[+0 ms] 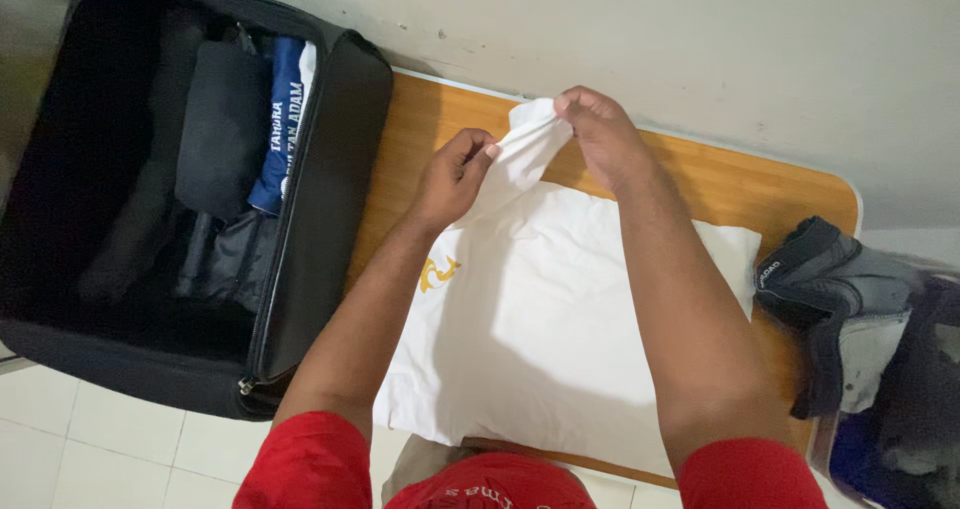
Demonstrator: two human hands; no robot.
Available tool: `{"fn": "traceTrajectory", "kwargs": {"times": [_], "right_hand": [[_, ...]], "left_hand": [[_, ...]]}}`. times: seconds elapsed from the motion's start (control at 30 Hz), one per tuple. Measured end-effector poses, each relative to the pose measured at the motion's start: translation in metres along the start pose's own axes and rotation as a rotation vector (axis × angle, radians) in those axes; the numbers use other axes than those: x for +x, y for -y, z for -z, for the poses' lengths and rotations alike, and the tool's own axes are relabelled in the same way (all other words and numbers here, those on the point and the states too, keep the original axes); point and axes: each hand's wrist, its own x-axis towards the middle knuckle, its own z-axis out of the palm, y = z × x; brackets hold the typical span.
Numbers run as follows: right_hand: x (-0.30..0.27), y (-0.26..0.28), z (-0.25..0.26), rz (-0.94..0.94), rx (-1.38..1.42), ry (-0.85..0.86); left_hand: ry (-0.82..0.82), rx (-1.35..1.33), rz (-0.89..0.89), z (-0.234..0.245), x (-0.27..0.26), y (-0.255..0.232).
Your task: The person rolls a pair of trousers on a table, places them into a black bag, and then picks up a white shirt to prepare it for folding.
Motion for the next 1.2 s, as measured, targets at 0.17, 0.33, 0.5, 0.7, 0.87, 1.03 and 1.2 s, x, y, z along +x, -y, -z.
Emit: {"fn": "traceTrajectory", "kwargs": {"times": [0.17, 0.33, 0.5, 0.7, 0.87, 1.03, 1.2], "right_hand": [[0.005, 0.004, -0.005, 0.103, 0.087, 0.017], [0.017, 0.005, -0.011, 0.259, -0.089, -0.185], [-0.031, -0.039, 0.024, 0.389, -0.925, -0.344], [-0.151, -0.135, 0.097, 0.325, -1.385, -0.446], [-0.218, -0.189, 0.138, 0.162, -1.429, -0.568], [-0.228, -0.207, 0.152, 0.034, -1.482, -0.481], [-0.210, -0.194, 0.146, -0.156, -1.462, -0.519]], "left_hand": [[-0.103, 0.186, -0.002, -0.001, 0.011, 0.017], [-0.389, 0.622, 0.031, 0.016, 0.049, 0.046], [-0.298, 0.818, 0.044, -0.003, 0.016, 0.077], [0.027, 1.036, 0.116, -0.028, -0.082, 0.127], [0.022, 1.010, 0.167, -0.021, -0.104, 0.160], [0.048, 1.080, 0.236, 0.001, -0.097, 0.152], [-0.068, 1.165, 0.101, 0.007, -0.074, 0.144]]}}
